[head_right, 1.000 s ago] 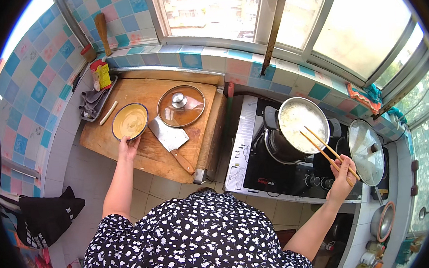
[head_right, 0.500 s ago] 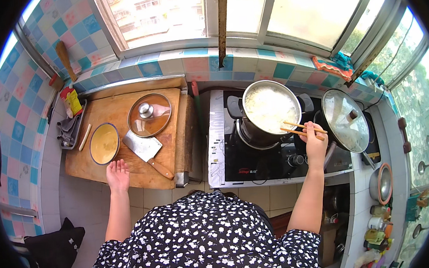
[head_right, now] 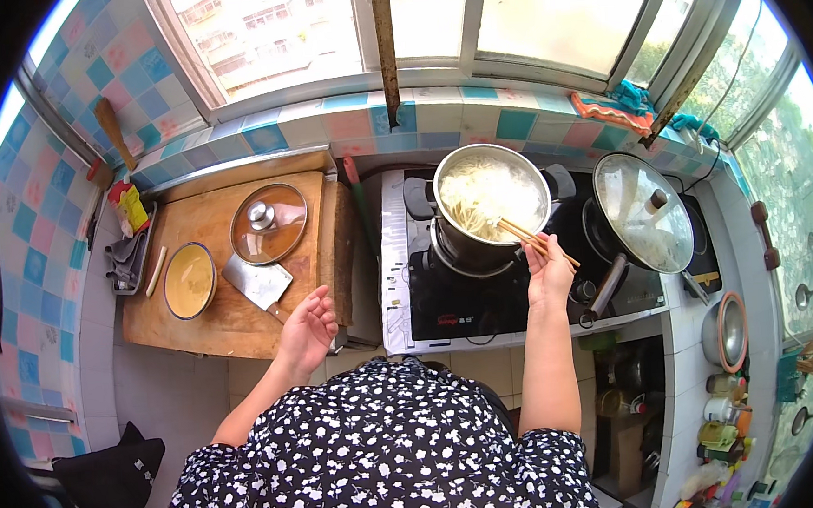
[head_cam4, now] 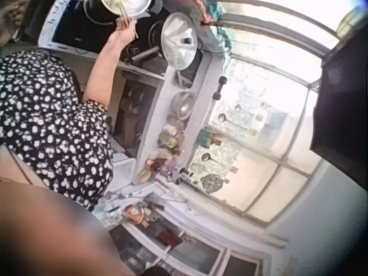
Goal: The person prepares a bowl of noodles by stirring a pot of boiling water on a gas stove using chopsticks. They occasionally check the noodles and adjust the heat. A second person briefly enters the kitchen to retrieve a bowl of vegetables from the floor.
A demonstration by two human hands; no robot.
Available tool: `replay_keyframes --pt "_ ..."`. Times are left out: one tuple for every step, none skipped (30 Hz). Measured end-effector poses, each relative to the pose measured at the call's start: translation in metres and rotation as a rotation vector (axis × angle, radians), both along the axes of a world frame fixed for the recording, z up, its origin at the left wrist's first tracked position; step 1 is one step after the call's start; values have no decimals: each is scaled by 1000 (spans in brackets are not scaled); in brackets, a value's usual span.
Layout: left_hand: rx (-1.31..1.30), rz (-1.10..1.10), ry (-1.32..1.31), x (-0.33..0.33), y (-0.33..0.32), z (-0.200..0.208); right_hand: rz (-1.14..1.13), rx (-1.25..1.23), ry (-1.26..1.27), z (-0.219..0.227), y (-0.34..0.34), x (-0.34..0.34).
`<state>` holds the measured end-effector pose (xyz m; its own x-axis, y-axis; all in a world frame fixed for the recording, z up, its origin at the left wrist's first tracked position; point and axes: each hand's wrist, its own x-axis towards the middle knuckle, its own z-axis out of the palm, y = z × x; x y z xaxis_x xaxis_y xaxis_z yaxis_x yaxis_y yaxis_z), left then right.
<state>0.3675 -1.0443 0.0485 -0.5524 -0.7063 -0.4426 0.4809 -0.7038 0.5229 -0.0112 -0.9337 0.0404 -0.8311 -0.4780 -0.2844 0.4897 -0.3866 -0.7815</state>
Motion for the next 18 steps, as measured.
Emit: replay_keyframes --pt "20 4 8 0 0 2 -33 -17 20 2 -1 4" --pt "19 -3 14 0 0 4 -66 -34 41 6 -2 7" --pt "18 -10 20 0 0 7 -99 -51 62 11 -3 10" --pt "16 -13 27 1 0 9 -121 -35 125 21 -6 14" --pt "15 -29 33 1 1 12 -147 -15 201 31 -8 14" --pt "15 -45 38 1 2 14 -146 29 306 40 -9 12" --pt "18 -56 49 -1 4 16 -141 76 416 48 -9 9" --pt "21 -70 46 -3 3 17 -122 98 541 55 -8 6" --pt "23 -83 43 -5 2 18 -112 172 654 65 -7 5" --pt "23 -98 38 -7 0 20 -105 222 738 74 -7 3" --pt "20 -98 37 -9 -1 19 -97 272 821 80 -9 1" --pt "18 -97 36 -12 -1 16 -87 290 891 83 -17 2" --pt "15 -98 34 -16 -1 12 -79 308 958 84 -24 1" --pt "22 -112 35 -21 0 11 -76 347 1030 79 -33 -6" --pt "29 -126 37 -25 1 9 -66 377 1095 66 -42 -15" --pt "32 -130 38 -27 1 8 -15 429 1092 67 -46 -13" --pt "43 -141 36 -29 3 6 37 482 1087 68 -50 -11" --pt "54 -153 34 -30 6 3 95 493 1094 71 -48 -8"
